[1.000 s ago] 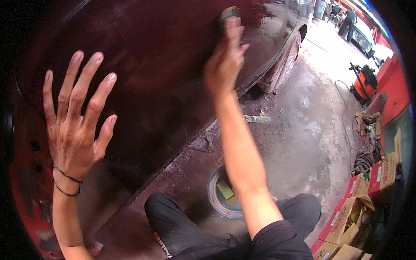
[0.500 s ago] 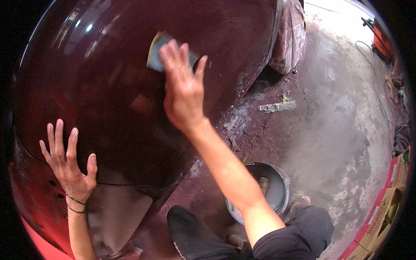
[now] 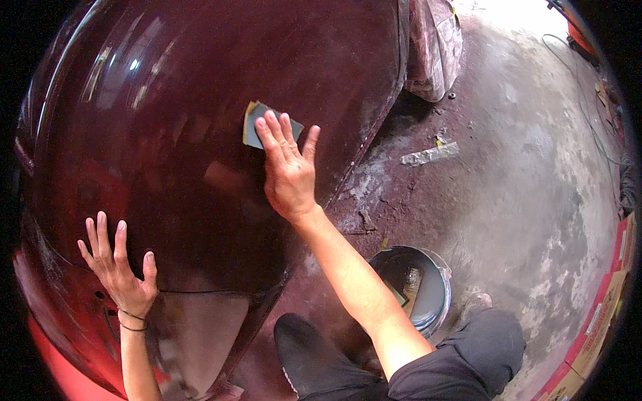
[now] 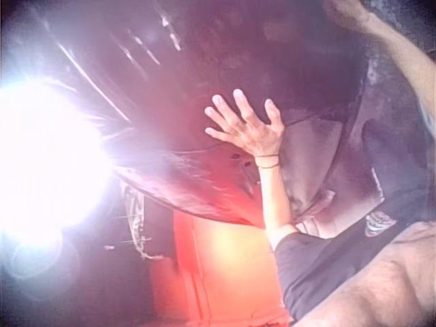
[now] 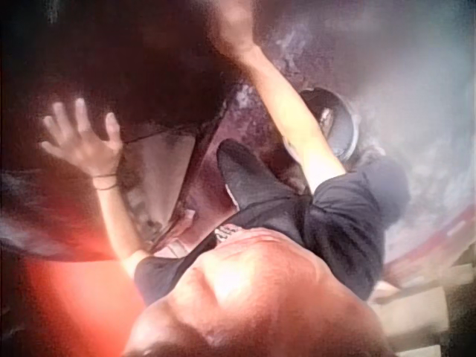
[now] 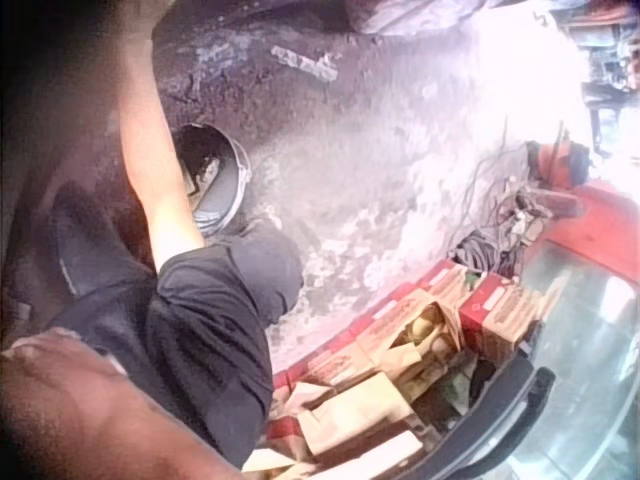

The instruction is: The person sits on the floor and uses a sanding block to wet-sand the side panel of a maroon car. They repeatedly dip the block into a bucket of water and sand the surface in circular and linear motions.

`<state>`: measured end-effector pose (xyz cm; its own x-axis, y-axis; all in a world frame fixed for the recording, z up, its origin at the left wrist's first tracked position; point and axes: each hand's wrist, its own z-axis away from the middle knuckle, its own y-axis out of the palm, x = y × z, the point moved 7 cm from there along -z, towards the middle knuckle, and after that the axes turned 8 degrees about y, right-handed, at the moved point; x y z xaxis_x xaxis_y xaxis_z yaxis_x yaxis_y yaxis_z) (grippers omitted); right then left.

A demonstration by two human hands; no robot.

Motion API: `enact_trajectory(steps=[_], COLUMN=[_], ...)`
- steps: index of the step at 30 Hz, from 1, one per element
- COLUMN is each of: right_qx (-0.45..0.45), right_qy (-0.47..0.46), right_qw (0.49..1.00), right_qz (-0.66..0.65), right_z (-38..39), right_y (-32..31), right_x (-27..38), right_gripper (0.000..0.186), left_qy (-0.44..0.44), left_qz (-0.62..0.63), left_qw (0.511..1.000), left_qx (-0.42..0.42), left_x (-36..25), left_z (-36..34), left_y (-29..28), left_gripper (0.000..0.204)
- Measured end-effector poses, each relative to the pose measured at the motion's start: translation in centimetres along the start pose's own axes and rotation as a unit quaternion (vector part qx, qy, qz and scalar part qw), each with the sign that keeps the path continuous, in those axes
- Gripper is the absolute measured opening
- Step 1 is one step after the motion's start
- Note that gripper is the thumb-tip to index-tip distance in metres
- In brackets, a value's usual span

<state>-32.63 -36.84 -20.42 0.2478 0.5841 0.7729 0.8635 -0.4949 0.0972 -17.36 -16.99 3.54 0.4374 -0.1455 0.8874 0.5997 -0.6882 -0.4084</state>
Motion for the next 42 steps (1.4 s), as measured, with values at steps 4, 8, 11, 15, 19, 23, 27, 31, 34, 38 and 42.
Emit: enact_trajectory(steps=[4,8,11,15,19,23,27,31,34,38,42], right_qx=[-0.071,-0.062,-0.076,-0.008,-0.059,-0.053,-0.069,-0.029,-0.084,-0.054,-0.030], right_qy=[0.023,0.120,0.084,0.066,0.079,0.133,0.176,0.283,0.248,0.297,0.294], right_qw=[0.995,0.988,0.992,0.997,0.990,0.987,0.979,0.949,0.961,0.953,0.941], right_qz=[0.064,0.079,0.048,0.048,0.097,0.073,-0.071,-0.136,-0.085,-0.035,-0.165], right_z=[-7.4,-13.2,-5.4,5.0,-4.3,-8.7,6.4,14.2,5.4,1.6,17.4], right_y=[-2.4,-4.0,-1.9,-0.8,-3.0,-4.7,-0.9,0.2,-1.2,-2.9,0.6], right_x=[-5.6,-11.0,-7.8,-4.0,-9.0,-12.9,-7.4,-4.9,-10.7,-12.8,-3.8], right_gripper=[0.063,0.060,0.064,0.071,0.067,0.056,0.062,0.064,0.057,0.057,0.062], left_qy=[-0.001,0.001,0.003,0.000,0.002,0.008,0.006,0.007,0.008,0.008,0.010], left_qz=[-0.001,0.002,0.001,0.001,0.009,0.013,0.007,0.009,0.008,0.015,0.006], left_qw=[1.000,1.000,1.000,1.000,1.000,1.000,0.999,0.999,0.999,0.998,0.997], left_qx=[-0.003,-0.008,-0.007,-0.007,-0.016,-0.025,-0.031,-0.038,-0.047,-0.061,-0.075], left_x=[-0.2,-0.4,-0.3,-0.3,-0.4,-0.4,-0.6,-0.8,-0.6,-1.0,-0.7], left_z=[-0.3,-0.4,-0.3,-0.1,-0.3,-0.5,-0.2,0.0,-0.1,0.1,0.1], left_y=[0.0,0.3,0.2,0.0,0.1,0.3,0.2,0.1,0.1,0.5,0.4], left_gripper=[0.060,0.060,0.060,0.060,0.059,0.059,0.058,0.059,0.059,0.059,0.060])
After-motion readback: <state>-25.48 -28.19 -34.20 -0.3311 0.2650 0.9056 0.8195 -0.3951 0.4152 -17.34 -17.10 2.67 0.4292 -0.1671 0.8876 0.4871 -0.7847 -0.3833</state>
